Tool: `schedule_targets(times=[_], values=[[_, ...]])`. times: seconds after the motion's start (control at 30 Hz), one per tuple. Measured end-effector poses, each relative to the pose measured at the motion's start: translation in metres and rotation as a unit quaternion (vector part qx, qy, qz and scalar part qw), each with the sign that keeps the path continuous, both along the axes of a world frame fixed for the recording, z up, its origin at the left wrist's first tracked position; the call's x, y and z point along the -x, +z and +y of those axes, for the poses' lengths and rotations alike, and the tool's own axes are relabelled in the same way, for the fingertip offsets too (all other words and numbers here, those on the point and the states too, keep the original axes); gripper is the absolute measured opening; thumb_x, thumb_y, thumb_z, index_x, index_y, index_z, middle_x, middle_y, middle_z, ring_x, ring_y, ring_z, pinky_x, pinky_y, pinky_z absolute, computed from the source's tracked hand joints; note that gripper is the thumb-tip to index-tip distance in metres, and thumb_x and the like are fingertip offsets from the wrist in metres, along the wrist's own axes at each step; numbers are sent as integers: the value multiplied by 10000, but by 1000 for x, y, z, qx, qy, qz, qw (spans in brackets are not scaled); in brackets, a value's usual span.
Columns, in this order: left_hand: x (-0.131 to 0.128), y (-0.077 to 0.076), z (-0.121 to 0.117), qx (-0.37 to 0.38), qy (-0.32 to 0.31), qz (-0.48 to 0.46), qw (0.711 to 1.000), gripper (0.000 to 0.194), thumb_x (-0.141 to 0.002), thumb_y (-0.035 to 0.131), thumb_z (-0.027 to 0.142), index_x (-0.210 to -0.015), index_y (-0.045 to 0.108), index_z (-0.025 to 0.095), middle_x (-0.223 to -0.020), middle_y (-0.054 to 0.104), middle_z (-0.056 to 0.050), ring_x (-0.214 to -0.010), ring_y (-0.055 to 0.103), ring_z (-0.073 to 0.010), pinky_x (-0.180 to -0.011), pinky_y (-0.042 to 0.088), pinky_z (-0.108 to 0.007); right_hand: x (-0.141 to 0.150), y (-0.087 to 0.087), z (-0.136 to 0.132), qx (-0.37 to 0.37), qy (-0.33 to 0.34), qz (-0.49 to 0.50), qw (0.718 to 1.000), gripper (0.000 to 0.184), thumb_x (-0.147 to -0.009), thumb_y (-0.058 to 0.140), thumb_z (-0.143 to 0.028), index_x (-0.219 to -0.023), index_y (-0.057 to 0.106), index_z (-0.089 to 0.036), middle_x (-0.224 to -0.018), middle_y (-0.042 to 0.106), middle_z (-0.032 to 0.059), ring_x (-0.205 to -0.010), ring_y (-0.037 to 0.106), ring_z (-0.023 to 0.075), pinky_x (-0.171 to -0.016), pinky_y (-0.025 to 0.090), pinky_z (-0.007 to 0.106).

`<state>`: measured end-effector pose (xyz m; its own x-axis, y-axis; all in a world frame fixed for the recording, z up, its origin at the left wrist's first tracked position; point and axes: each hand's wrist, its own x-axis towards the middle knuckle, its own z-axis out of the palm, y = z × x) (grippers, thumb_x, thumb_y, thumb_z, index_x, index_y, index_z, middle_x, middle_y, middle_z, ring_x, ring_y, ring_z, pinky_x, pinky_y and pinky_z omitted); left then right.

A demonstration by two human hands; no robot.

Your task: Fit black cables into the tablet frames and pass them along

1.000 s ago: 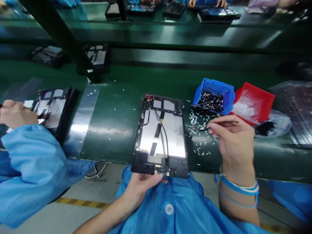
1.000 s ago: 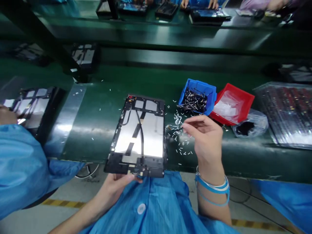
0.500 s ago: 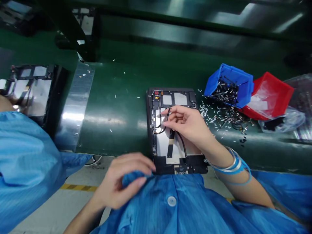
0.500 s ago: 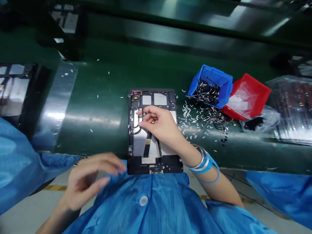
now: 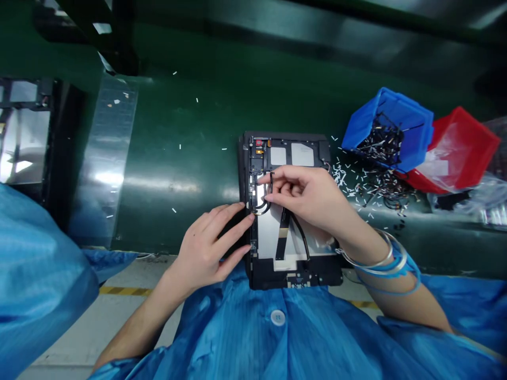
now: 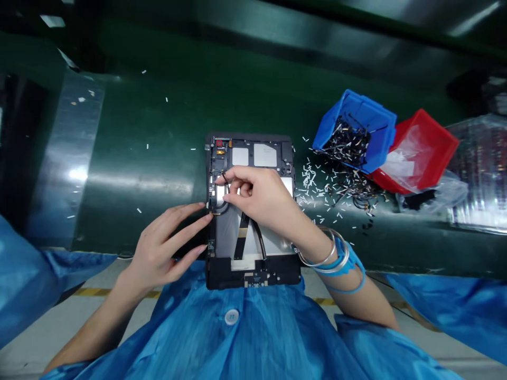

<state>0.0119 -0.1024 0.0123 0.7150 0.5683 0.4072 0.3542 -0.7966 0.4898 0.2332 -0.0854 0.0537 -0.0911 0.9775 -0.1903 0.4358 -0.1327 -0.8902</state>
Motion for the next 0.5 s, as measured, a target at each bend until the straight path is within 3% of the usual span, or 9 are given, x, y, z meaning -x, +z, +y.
schedule_targets(times=[0.13, 0.5], values=[[-4, -3, 0, -21, 14, 1, 1000, 338, -873, 582, 188, -1190, 573, 68, -1192, 603, -225, -1060, 600, -327, -811, 534, -440, -1, 4, 3, -24, 30, -50, 998, 143, -752, 678, -145, -892, 704, -160, -633, 597, -47, -513, 416, 53, -507, 324, 225], [-17, -5, -5, -60, 75, 13, 995, 232, -866, 545, 156, -1088, 578, 100, -1111, 644, -228, -973, 635, -344, -693, 510, -404, -10, 9, 8, -77, 1, -140, 987, 46, -768, 703, -213, -737, 717, -182, -558, 576, -47, -531, 449, 73, -562, 341, 246]])
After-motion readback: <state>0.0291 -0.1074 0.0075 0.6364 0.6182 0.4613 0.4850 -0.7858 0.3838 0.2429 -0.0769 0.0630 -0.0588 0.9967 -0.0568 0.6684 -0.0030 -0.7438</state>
